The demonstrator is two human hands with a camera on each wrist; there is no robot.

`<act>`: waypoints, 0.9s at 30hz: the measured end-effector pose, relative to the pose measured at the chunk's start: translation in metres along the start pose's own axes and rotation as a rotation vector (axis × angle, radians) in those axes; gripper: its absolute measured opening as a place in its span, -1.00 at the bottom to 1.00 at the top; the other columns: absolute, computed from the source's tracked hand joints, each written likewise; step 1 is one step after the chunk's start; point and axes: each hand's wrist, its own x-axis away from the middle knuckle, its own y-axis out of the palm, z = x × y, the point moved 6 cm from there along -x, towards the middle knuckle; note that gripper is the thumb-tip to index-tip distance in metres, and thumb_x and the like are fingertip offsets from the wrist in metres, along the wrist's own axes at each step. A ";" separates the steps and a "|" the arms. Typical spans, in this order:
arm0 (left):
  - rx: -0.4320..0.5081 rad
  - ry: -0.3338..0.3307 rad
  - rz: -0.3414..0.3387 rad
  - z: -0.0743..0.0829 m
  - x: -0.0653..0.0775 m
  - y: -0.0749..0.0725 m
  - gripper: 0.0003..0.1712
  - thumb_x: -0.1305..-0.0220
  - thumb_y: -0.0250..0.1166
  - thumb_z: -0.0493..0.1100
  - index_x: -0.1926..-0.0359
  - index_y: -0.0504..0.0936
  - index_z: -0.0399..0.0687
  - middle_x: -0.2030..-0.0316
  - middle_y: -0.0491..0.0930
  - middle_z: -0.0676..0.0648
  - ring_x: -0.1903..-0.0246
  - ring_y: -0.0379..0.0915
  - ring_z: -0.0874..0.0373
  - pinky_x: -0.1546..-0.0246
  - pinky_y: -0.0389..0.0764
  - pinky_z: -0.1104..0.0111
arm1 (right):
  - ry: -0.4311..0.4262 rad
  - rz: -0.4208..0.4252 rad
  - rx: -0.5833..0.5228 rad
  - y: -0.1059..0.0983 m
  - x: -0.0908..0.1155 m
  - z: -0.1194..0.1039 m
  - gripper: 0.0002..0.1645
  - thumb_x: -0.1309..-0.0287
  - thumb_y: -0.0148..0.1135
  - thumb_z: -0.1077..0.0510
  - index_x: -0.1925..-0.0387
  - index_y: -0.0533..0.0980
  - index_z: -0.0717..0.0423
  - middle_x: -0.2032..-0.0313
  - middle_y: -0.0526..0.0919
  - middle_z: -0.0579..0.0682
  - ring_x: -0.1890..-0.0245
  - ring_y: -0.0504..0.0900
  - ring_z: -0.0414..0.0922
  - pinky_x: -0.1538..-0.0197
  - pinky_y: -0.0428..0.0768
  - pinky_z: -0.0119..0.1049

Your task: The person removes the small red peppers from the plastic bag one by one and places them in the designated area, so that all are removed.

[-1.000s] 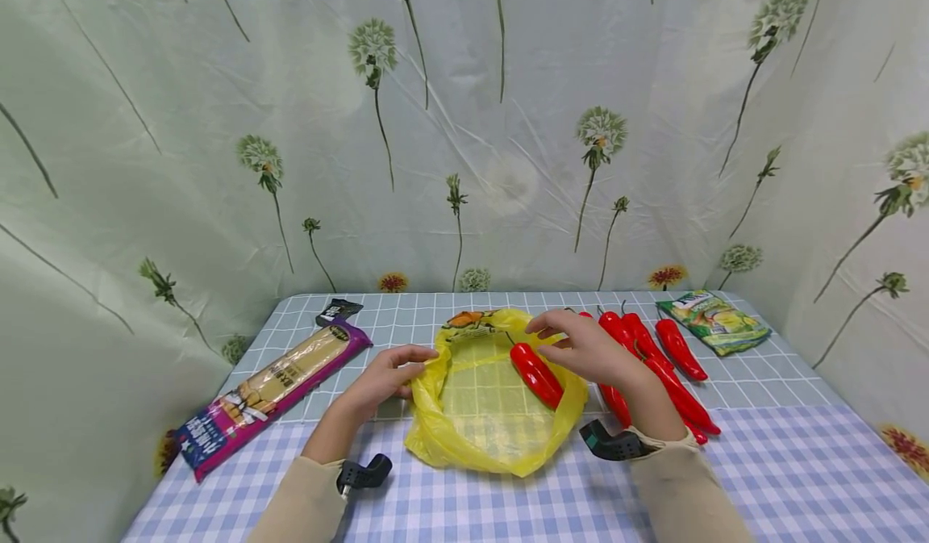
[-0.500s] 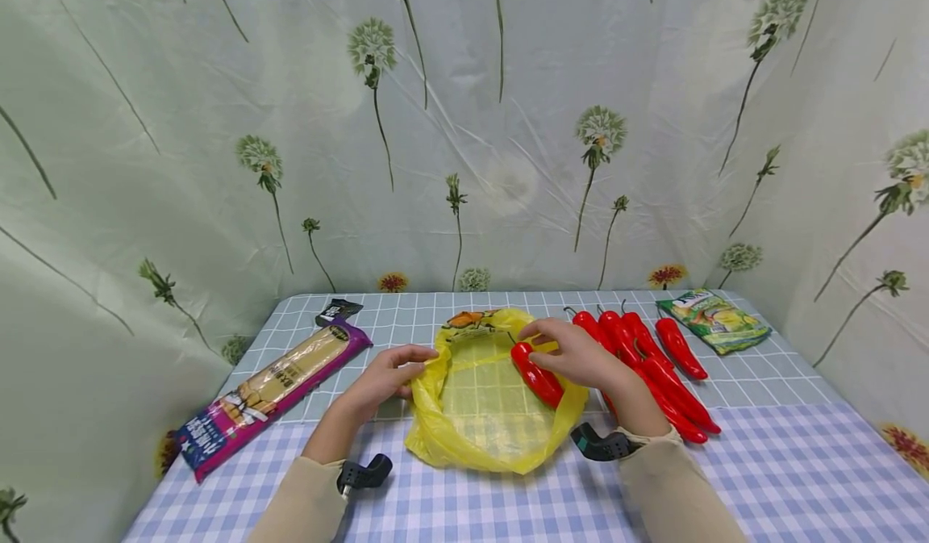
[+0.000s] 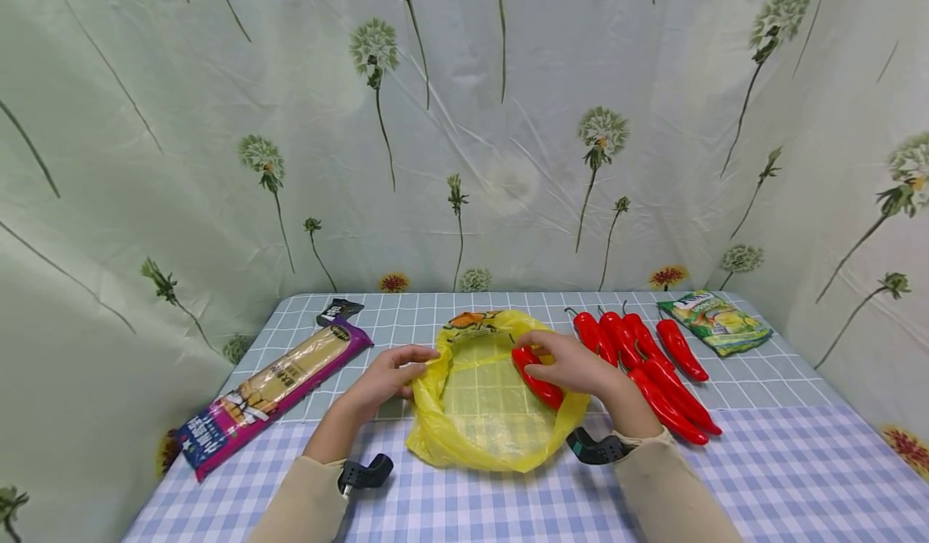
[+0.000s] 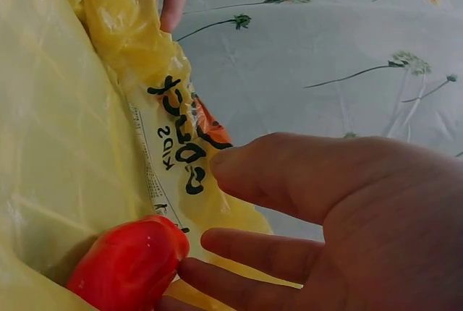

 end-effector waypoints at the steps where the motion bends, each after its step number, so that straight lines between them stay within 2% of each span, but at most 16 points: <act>1: -0.001 -0.002 0.002 0.000 0.000 0.000 -0.63 -0.45 0.12 -0.13 -0.20 0.60 -0.02 -0.25 0.54 -0.14 0.27 0.49 0.16 0.36 0.57 0.46 | 0.000 -0.001 -0.004 0.001 0.000 0.000 -0.60 -0.23 0.29 0.21 -0.12 0.55 0.06 -0.17 0.61 0.09 -0.14 0.59 0.14 -0.17 0.61 0.08; 7: -0.006 -0.011 0.006 0.000 0.000 0.001 -0.64 -0.45 0.12 -0.13 -0.19 0.60 -0.01 -0.26 0.53 -0.13 0.25 0.49 0.15 0.33 0.57 0.45 | -0.028 -0.030 -0.009 0.006 -0.001 -0.001 -0.62 -0.25 0.29 0.20 -0.11 0.55 0.06 -0.12 0.64 0.08 -0.14 0.61 0.13 -0.13 0.64 0.06; 12: -0.010 -0.016 0.010 0.000 0.000 0.001 -0.64 -0.44 0.13 -0.13 -0.19 0.61 0.00 -0.26 0.53 -0.12 0.24 0.50 0.14 0.31 0.58 0.44 | -0.073 -0.045 0.034 0.009 -0.002 -0.002 -0.60 -0.22 0.31 0.22 -0.11 0.56 0.09 -0.08 0.66 0.07 -0.07 0.63 0.09 -0.10 0.66 0.03; 19: -0.006 -0.002 -0.003 0.000 0.000 0.001 -0.64 -0.45 0.13 -0.14 -0.20 0.60 -0.03 -0.25 0.54 -0.14 0.26 0.49 0.16 0.33 0.57 0.46 | -0.036 -0.103 0.063 0.021 -0.004 -0.003 -0.53 -0.20 0.35 0.21 -0.15 0.54 0.03 -0.11 0.66 0.00 -0.04 0.66 0.01 -0.08 0.68 -0.05; 27: 0.004 0.023 -0.029 -0.001 -0.001 0.001 -0.61 -0.48 0.10 -0.13 -0.23 0.56 -0.11 -0.24 0.54 -0.20 0.27 0.50 0.21 0.35 0.58 0.48 | -0.073 -0.143 0.162 0.032 -0.004 -0.007 -0.44 -0.12 0.40 0.22 -0.19 0.50 0.04 -0.05 0.66 -0.01 0.01 0.58 -0.07 -0.12 0.62 -0.05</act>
